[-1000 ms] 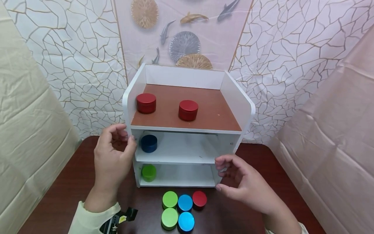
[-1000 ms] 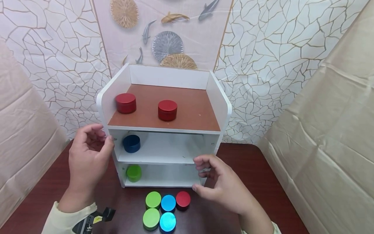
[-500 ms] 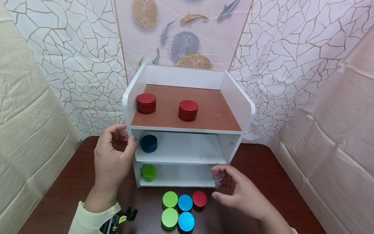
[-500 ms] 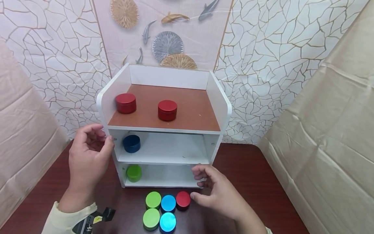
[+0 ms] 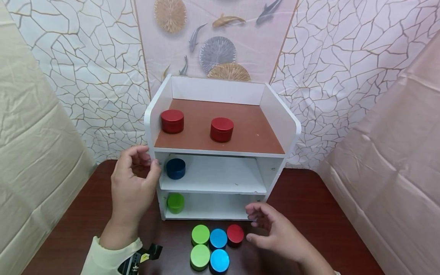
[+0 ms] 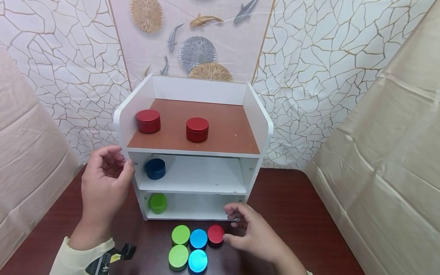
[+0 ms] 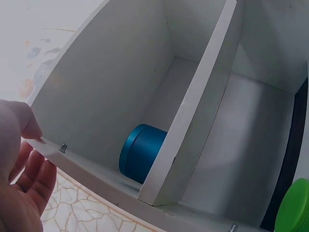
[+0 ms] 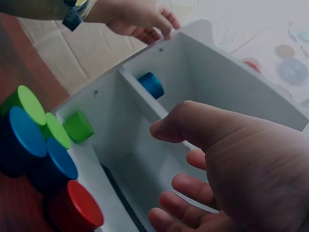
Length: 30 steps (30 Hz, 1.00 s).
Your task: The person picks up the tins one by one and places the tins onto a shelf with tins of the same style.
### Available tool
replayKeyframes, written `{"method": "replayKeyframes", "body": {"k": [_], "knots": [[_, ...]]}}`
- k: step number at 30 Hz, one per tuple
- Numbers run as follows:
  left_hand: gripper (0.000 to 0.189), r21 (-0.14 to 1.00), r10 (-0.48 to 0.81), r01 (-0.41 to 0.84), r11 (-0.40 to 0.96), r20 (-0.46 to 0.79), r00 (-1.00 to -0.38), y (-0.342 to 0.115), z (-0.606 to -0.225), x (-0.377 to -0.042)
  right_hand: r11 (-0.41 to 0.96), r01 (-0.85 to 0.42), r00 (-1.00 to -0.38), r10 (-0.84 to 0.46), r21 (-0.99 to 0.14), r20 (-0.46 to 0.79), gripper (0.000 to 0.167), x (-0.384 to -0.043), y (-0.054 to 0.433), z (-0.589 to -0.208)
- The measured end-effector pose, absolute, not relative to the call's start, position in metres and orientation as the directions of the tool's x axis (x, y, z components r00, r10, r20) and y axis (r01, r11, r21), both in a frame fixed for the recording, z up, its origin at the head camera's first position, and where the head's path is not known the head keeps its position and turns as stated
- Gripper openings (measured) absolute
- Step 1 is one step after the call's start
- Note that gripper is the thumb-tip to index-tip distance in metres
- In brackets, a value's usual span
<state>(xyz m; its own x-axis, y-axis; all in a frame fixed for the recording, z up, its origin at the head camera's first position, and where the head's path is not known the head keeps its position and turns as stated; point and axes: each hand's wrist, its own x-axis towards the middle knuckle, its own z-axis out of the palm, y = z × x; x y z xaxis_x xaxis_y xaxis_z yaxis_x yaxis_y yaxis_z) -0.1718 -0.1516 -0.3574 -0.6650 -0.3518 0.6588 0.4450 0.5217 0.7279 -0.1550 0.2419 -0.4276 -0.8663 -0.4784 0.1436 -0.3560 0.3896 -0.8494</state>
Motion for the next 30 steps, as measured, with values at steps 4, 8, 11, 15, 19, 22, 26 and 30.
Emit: {"method": "replayKeyframes", "body": {"k": [4,8,11,15,19,22,26,30], "knots": [[0.041,0.729,-0.353,0.44,0.524,0.656,-0.667,-0.152,-0.357,-0.171,0.404,-0.322,-0.875,-0.473,-0.856,0.105,0.066,-0.155,0.24,-0.435],[0.04,0.73,-0.354,0.437,0.526,0.655,-0.668,-0.153,-0.357,-0.171,0.419,-0.278,-0.889,-0.453,-0.864,0.066,0.066,-0.156,0.239,-0.442],[0.04,0.731,-0.355,0.436,0.525,0.654,-0.668,-0.153,-0.357,-0.17,0.433,-0.259,-0.897,-0.439,-0.863,0.049,0.066,-0.158,0.238,-0.447],[0.04,0.73,-0.354,0.438,0.524,0.654,-0.668,-0.153,-0.357,-0.171,0.453,-0.239,-0.905,-0.424,-0.859,0.029,0.068,-0.159,0.237,-0.453],[0.041,0.729,-0.35,0.44,0.525,0.656,-0.669,-0.153,-0.357,-0.171,0.473,-0.215,-0.912,-0.411,-0.855,0.002,0.07,-0.16,0.238,-0.458],[0.041,0.729,-0.349,0.441,0.524,0.656,-0.67,-0.153,-0.357,-0.171,0.478,-0.199,-0.916,-0.402,-0.856,-0.012,0.069,-0.161,0.239,-0.461],[0.041,0.731,-0.349,0.443,0.519,0.654,-0.671,-0.152,-0.357,-0.171,0.476,-0.2,-0.917,-0.4,-0.856,-0.008,0.068,-0.162,0.24,-0.467],[0.041,0.734,-0.35,0.445,0.513,0.652,-0.672,-0.152,-0.357,-0.172,0.476,-0.208,-0.916,-0.401,-0.855,-0.001,0.069,-0.163,0.241,-0.472]]}}
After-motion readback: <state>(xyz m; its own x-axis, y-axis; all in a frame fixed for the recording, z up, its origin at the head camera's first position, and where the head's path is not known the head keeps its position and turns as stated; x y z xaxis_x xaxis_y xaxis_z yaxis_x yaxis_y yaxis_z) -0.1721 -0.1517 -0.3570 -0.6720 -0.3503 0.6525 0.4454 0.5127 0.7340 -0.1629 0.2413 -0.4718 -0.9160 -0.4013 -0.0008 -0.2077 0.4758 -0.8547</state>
